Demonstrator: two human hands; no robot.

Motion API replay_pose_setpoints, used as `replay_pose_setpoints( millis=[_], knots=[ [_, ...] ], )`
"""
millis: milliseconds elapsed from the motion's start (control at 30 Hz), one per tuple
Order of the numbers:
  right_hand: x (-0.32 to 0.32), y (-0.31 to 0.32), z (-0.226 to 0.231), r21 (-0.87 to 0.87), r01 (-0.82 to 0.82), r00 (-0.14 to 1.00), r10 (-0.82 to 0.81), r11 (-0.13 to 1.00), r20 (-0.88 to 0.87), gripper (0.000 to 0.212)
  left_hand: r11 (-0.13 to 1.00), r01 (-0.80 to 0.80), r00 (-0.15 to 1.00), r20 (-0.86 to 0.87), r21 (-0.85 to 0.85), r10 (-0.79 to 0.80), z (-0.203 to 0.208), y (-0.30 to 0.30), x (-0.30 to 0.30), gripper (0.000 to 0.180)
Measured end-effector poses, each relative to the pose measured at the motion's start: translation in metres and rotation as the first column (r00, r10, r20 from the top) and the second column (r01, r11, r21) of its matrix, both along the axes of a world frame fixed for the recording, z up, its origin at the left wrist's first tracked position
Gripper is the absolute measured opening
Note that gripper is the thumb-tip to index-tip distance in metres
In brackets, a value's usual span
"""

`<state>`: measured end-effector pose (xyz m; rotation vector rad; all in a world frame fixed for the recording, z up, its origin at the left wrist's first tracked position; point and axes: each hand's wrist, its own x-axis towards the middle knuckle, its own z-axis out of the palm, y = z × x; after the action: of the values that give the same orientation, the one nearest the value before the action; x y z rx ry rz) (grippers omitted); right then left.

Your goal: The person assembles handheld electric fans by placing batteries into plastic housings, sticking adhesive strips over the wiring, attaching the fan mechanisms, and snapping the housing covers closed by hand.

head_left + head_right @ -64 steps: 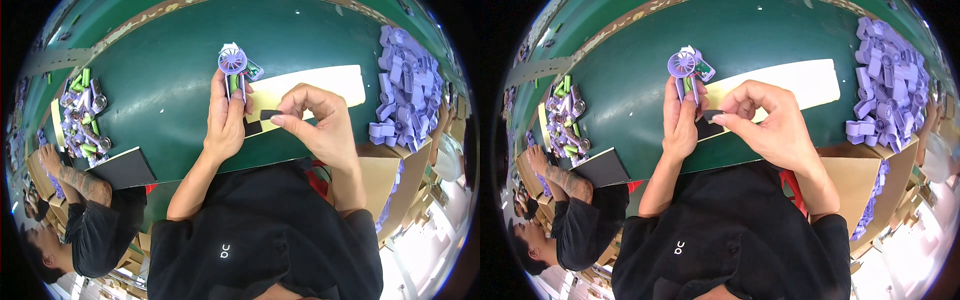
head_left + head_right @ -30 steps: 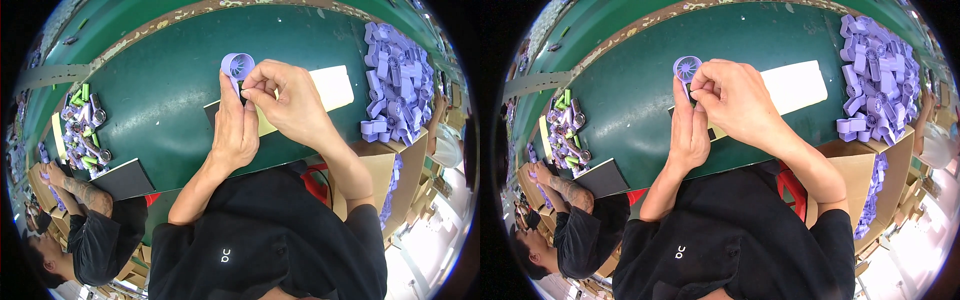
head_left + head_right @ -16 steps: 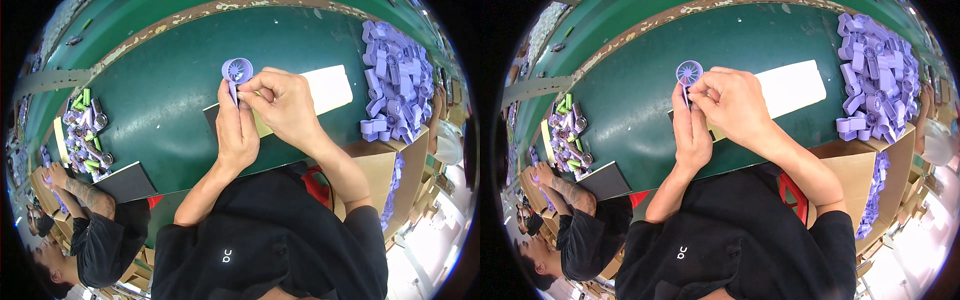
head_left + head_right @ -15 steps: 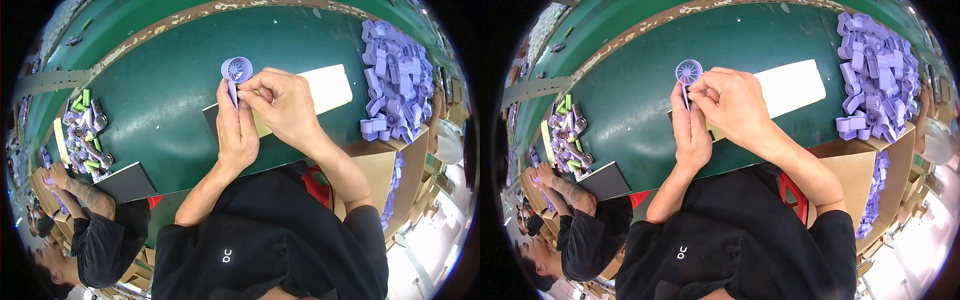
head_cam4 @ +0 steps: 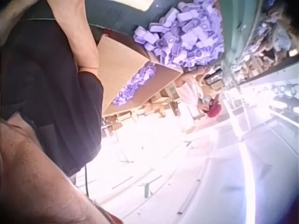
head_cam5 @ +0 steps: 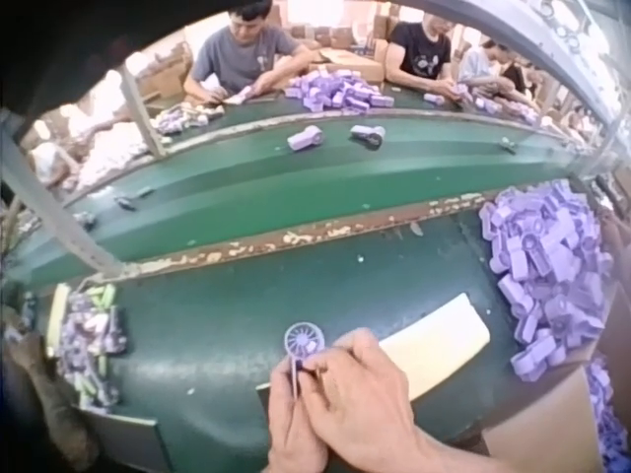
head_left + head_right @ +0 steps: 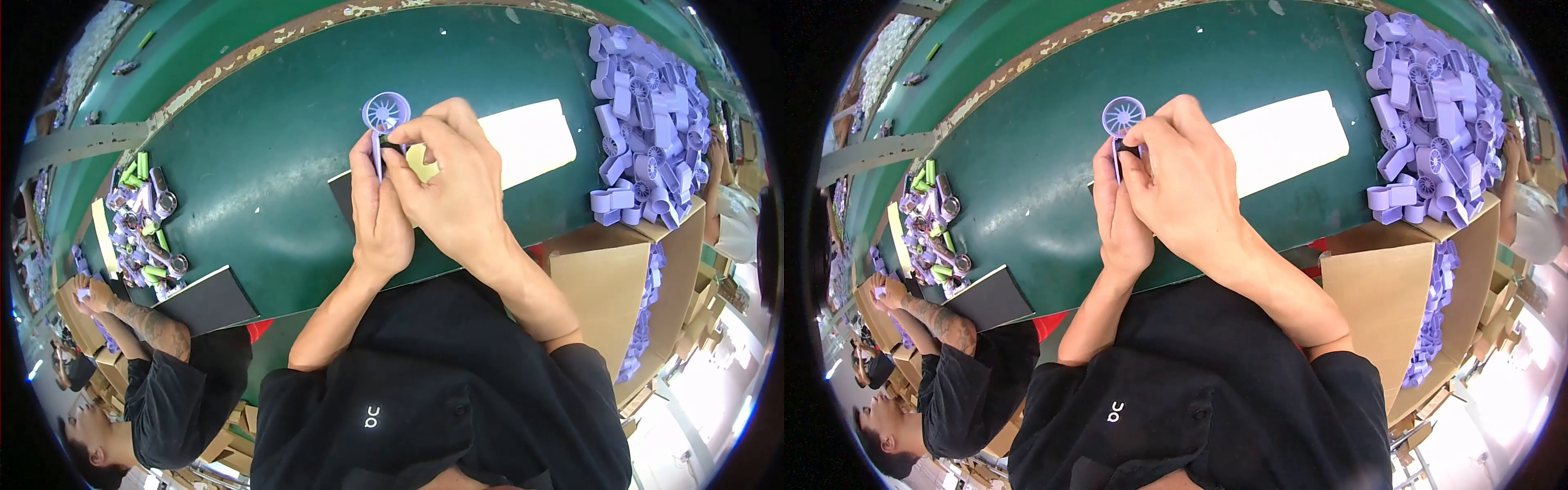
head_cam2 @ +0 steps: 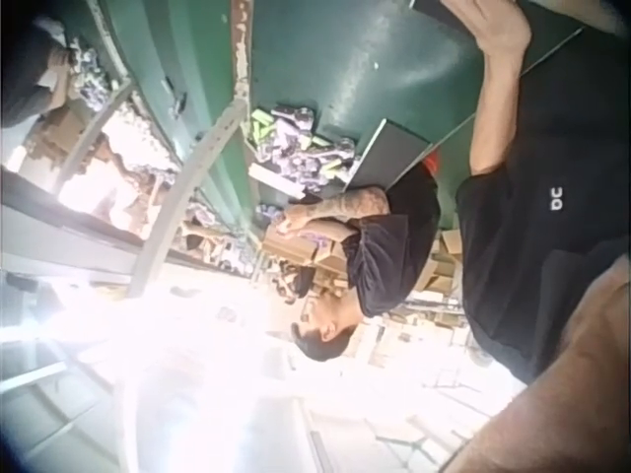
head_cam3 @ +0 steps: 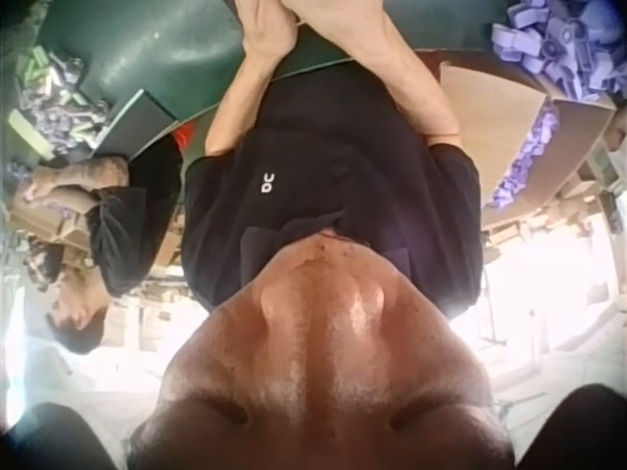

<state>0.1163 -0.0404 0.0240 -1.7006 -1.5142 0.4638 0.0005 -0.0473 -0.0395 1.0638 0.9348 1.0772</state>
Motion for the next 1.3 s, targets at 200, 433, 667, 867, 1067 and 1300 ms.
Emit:
replay_pose_setpoints(
  millis=[200, 433, 667, 867, 1067, 1300],
  knots=[
    [0.027, -0.003, 0.030, 0.148, -0.082, 0.979, 0.107, 0.986, -0.171, 0.081, 0.965, 0.162, 0.983, 0.123, -0.204, -0.139, 0.017, 0.001, -0.018, 0.064],
    [0.045, -0.012, 0.027, -0.039, -0.410, 0.912, 0.410, 0.911, -0.002, 0.107, 0.977, 0.194, 0.974, 0.133, -0.086, -0.181, 0.048, 0.000, -0.012, 0.072],
    [0.036, -0.010, 0.011, 0.029, -0.372, 0.928, 0.372, 0.928, -0.025, 0.096, 0.964, 0.248, 0.969, 0.034, -0.092, -0.246, 0.046, 0.004, -0.015, 0.040],
    [0.030, -0.008, 0.012, 0.098, -0.396, 0.915, 0.401, 0.913, -0.037, 0.091, 0.989, 0.145, 0.979, 0.145, -0.015, -0.141, 0.039, 0.004, -0.007, 0.025],
    [0.028, -0.012, 0.008, 0.180, -0.380, 0.918, 0.394, 0.907, -0.045, 0.091, 0.992, 0.112, 0.969, 0.226, -0.056, -0.097, 0.044, -0.002, -0.002, 0.020],
    [0.038, -0.008, 0.010, 0.175, -0.351, 0.935, 0.354, 0.920, 0.015, 0.089, 0.990, 0.140, 0.989, 0.054, -0.004, -0.140, 0.052, 0.005, -0.003, 0.026]
  ],
)
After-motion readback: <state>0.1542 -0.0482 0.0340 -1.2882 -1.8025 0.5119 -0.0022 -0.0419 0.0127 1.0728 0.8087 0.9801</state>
